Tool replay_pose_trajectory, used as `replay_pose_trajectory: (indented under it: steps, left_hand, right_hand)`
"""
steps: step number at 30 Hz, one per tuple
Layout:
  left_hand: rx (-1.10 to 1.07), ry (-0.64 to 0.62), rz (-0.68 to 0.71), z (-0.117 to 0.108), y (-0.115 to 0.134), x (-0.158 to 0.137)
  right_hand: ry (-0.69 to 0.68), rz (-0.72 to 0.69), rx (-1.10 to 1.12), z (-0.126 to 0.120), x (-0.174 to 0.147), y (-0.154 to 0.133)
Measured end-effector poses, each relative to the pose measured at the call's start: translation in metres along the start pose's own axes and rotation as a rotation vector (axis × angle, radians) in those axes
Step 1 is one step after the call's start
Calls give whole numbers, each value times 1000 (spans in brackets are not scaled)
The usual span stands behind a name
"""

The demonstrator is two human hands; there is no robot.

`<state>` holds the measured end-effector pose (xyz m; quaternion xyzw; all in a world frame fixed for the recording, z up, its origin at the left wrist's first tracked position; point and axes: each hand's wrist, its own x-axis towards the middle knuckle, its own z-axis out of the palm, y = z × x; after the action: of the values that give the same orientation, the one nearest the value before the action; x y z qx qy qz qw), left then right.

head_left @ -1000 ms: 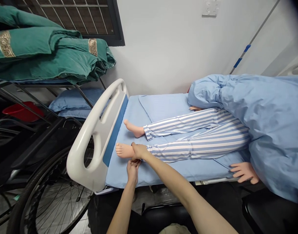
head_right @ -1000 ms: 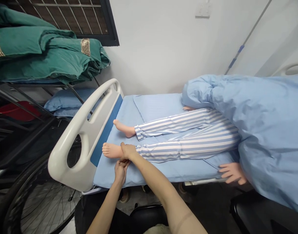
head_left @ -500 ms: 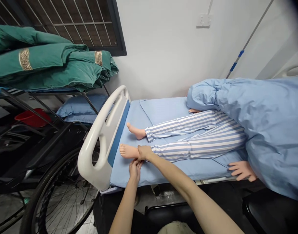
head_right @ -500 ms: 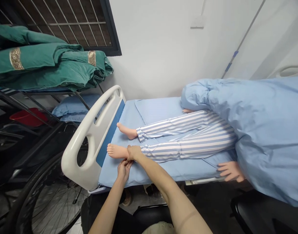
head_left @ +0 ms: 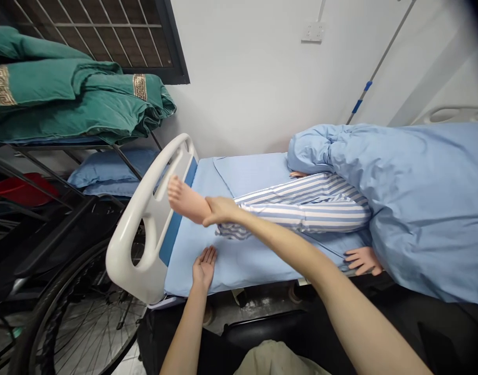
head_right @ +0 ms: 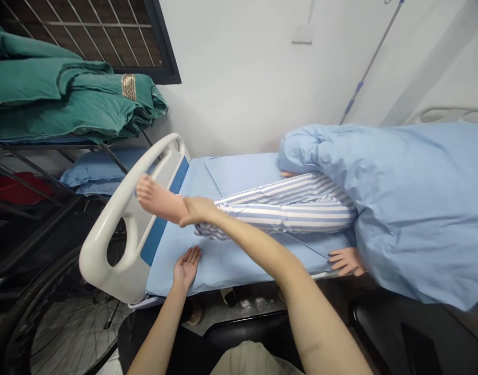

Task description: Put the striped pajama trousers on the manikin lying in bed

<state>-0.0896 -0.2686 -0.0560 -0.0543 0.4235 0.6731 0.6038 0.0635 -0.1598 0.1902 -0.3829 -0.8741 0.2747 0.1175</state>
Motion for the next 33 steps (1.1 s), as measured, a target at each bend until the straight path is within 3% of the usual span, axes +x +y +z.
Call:
replay_pose_trajectory:
  steps: [6,10,13,16,19,22,27,33]
  left_hand:
    - [27,-48,17,14,-5,1]
    - [-13,-109,-37,29,-12,8]
    - [-49,-164,-76,31,-17,13]
    - [-68,-191,-84,26,-18,14]
    - [-71,-201,-96,21,-18,14]
    - [-110,-239,-112,19,-17,14]
    - [-180,-222,-96,19,-17,16]
    - [-256,-244,-116,16,-15,17]
  right_hand:
    - [206,-83,168,-141,-29,-32]
    - [471,-1,212,-221,-63,-35]
    - [564,-18,264,-260,-88,-30]
    - [547,-35,261,-274,-98,-27]
    - [535,-16,236,-257,-84,-30]
    - [509,29,144,-217,-52,-34]
    - [270,-5,18,-121,0,-32]
    - [-50,83,-269,5,16,-12]
